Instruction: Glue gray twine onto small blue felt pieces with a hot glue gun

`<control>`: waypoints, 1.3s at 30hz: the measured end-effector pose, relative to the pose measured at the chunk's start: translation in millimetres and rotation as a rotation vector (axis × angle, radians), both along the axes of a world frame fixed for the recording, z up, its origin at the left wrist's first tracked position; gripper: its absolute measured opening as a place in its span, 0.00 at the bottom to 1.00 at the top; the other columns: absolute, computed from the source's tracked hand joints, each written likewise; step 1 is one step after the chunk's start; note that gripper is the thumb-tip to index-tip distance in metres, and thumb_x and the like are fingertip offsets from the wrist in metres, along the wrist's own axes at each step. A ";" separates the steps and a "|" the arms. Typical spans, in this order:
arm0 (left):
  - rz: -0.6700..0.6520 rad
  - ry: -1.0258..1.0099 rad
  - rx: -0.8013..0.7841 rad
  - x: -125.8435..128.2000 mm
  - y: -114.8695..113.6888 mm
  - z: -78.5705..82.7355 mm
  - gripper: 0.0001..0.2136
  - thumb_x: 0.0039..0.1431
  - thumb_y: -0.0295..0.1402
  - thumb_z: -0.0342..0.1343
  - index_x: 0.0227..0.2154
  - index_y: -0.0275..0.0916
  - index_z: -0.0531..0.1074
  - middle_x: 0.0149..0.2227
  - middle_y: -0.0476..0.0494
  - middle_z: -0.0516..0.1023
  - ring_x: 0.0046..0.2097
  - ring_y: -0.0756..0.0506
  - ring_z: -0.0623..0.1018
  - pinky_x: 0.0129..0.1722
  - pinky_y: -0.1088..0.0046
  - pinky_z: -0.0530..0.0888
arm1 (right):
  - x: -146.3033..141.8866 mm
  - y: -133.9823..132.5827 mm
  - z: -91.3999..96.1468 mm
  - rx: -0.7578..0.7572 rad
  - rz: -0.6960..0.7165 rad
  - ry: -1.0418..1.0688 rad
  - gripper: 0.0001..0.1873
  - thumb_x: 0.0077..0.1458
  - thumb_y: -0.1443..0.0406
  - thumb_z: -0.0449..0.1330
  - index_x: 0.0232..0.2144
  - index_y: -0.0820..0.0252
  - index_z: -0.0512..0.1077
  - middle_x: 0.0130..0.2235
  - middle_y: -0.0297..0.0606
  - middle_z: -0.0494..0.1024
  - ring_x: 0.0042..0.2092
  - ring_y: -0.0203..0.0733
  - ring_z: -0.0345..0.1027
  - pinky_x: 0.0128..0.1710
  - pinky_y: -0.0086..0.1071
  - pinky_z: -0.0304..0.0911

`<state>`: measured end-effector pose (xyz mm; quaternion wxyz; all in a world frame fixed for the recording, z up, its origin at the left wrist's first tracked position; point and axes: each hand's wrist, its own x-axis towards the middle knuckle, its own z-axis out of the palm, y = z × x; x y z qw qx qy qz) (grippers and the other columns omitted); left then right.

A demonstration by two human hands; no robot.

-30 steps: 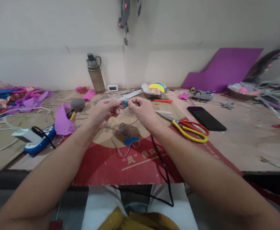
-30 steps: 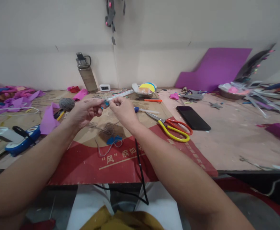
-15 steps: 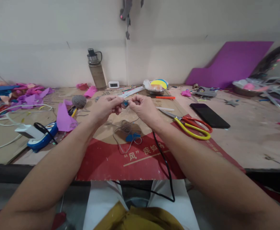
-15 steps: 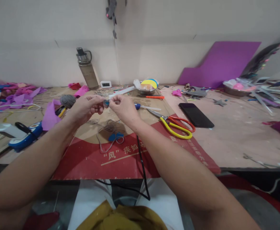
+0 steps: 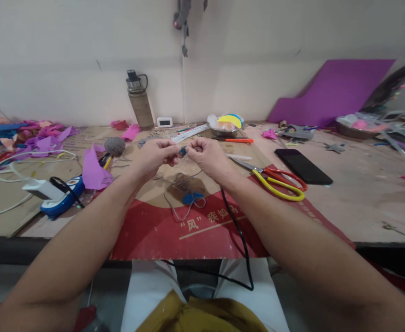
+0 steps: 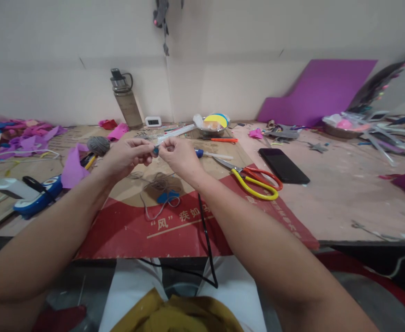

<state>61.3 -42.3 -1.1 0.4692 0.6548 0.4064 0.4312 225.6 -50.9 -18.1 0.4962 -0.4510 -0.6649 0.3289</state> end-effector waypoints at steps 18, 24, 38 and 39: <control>0.158 0.081 0.177 -3.3 5.1 -7.0 0.06 0.50 0.33 0.61 0.25 0.36 0.74 0.20 0.47 0.76 0.21 0.54 0.72 0.23 0.78 0.69 | 1.1 -4.0 0.0 0.088 -0.017 -0.080 0.05 0.53 0.66 0.58 0.34 0.60 0.69 0.24 0.27 0.62 0.28 0.33 0.55 0.30 0.30 0.51; 0.160 0.106 0.208 -0.3 3.6 -7.4 0.05 0.49 0.33 0.61 0.24 0.36 0.74 0.20 0.48 0.76 0.21 0.54 0.71 0.22 0.78 0.68 | -0.6 -3.0 -2.9 0.071 -0.040 -0.023 0.05 0.54 0.64 0.60 0.32 0.61 0.71 0.23 0.27 0.61 0.26 0.32 0.52 0.29 0.30 0.50; -0.016 0.021 -0.003 -5.9 2.7 3.9 0.11 0.48 0.39 0.62 0.23 0.35 0.76 0.22 0.44 0.75 0.24 0.51 0.73 0.24 0.76 0.68 | 2.2 -3.6 0.4 0.062 -0.054 -0.092 0.07 0.53 0.66 0.57 0.23 0.60 0.66 0.22 0.27 0.63 0.25 0.32 0.51 0.28 0.30 0.48; -0.010 0.067 0.024 -6.9 3.8 2.9 0.11 0.48 0.39 0.63 0.23 0.35 0.76 0.21 0.45 0.74 0.23 0.52 0.72 0.23 0.77 0.67 | 2.4 -3.2 -0.5 0.063 -0.051 -0.101 0.08 0.53 0.66 0.57 0.23 0.60 0.66 0.22 0.27 0.63 0.25 0.32 0.51 0.27 0.30 0.48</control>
